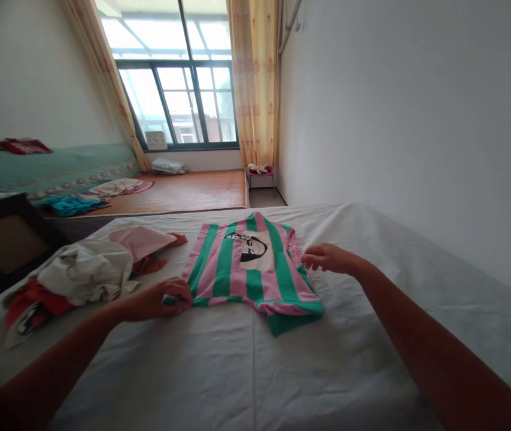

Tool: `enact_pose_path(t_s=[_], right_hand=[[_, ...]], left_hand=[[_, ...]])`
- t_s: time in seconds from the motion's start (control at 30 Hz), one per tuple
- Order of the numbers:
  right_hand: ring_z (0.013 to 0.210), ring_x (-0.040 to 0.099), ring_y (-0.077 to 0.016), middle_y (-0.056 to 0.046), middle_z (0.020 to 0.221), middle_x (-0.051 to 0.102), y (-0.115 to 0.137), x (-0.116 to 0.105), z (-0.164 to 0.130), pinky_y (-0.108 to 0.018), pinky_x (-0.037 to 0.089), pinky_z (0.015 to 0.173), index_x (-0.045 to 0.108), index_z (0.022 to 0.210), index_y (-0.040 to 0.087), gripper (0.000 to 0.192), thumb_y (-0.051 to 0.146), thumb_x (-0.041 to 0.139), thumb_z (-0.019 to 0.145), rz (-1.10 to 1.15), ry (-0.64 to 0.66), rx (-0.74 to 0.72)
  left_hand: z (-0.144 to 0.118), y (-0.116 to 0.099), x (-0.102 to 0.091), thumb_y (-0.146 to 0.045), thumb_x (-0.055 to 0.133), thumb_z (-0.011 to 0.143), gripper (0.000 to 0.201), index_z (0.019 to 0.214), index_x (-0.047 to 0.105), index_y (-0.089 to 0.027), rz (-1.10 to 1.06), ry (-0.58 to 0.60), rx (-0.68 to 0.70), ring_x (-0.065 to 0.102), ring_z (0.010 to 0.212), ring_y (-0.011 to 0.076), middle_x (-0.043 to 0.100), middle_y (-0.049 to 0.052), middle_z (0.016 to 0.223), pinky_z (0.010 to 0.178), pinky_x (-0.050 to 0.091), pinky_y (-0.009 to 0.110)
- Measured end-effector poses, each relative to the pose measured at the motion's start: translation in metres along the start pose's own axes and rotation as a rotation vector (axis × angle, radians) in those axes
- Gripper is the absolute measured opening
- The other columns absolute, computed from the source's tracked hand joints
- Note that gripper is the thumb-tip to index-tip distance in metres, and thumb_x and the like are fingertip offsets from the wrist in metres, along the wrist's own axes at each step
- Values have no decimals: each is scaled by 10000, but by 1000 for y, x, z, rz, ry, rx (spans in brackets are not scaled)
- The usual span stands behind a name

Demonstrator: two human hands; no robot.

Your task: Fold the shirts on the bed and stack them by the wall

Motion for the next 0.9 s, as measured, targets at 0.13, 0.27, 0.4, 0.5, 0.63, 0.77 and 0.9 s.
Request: enact_pose_path(t_s=[0.13, 0.27, 0.4, 0.5, 0.63, 0.77, 0.9], right_hand=[[745, 603, -191, -81, 920, 682, -16, 10, 29, -296, 468, 692, 709, 881, 182, 324, 458, 622, 736, -179, -231, -30], [715, 564, -181, -51, 765, 631, -32, 22, 33, -287, 446, 666, 657, 755, 160, 317, 471, 594, 751, -189, -189, -69], [747, 551, -193, -53, 794, 623, -56, 1, 11, -317, 449, 702, 633, 769, 162, 394, 551, 584, 734, -109, -253, 4], [812, 555, -198, -71, 929, 630, -42, -13, -10, -308, 449, 705, 639, 894, 171, 423, 545, 651, 697, -47, -282, -1], [772, 572, -167, -36, 848, 632, 21, 25, -32, -271, 445, 681, 656, 899, 180, 329, 474, 656, 750, 2, 240, -153], [896, 559, -200, -42, 1015, 605, 51, 61, -34, -298, 444, 768, 634, 1013, 217, 402, 371, 741, 657, -206, 308, -231], [901, 557, -196, -36, 983, 603, 50, 70, -20, -296, 440, 789, 641, 938, 236, 257, 193, 662, 686, -287, 174, -273]], left_hand=[[-8, 21, 6, -283, 637, 786, 337, 1119, 635, -233, -72, -90, -43, 555, 1078, 201, 618, 44, 1147, 982, 402, 289], [-13, 32, 9, -268, 572, 833, 283, 1105, 637, -226, -97, -145, -40, 553, 1104, 198, 610, 51, 1166, 995, 404, 294], [-11, 33, 9, -244, 516, 864, 216, 1022, 662, -224, -52, -175, -53, 573, 1052, 180, 633, 48, 1096, 975, 420, 289], [-10, 32, 8, -244, 549, 850, 235, 1061, 651, -229, -53, -149, -34, 564, 1078, 179, 621, 52, 1129, 985, 416, 283], [-14, 33, 5, -243, 562, 842, 265, 1095, 641, -232, -40, -129, -31, 545, 1131, 186, 606, 57, 1176, 1007, 404, 286], [-16, 34, 2, -252, 549, 844, 256, 1077, 652, -229, -9, -164, -41, 552, 1126, 193, 615, 62, 1168, 994, 416, 293], [-15, 36, -1, -305, 539, 860, 234, 1034, 671, -221, 1, -219, -76, 582, 1074, 197, 637, 66, 1126, 961, 443, 302]])
Point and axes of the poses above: each hand's wrist, its own z-axis towards the middle knuckle, its own x-axis out of the palm, y = z × x, the point moved 6 cm from there along z, towards the middle knuckle
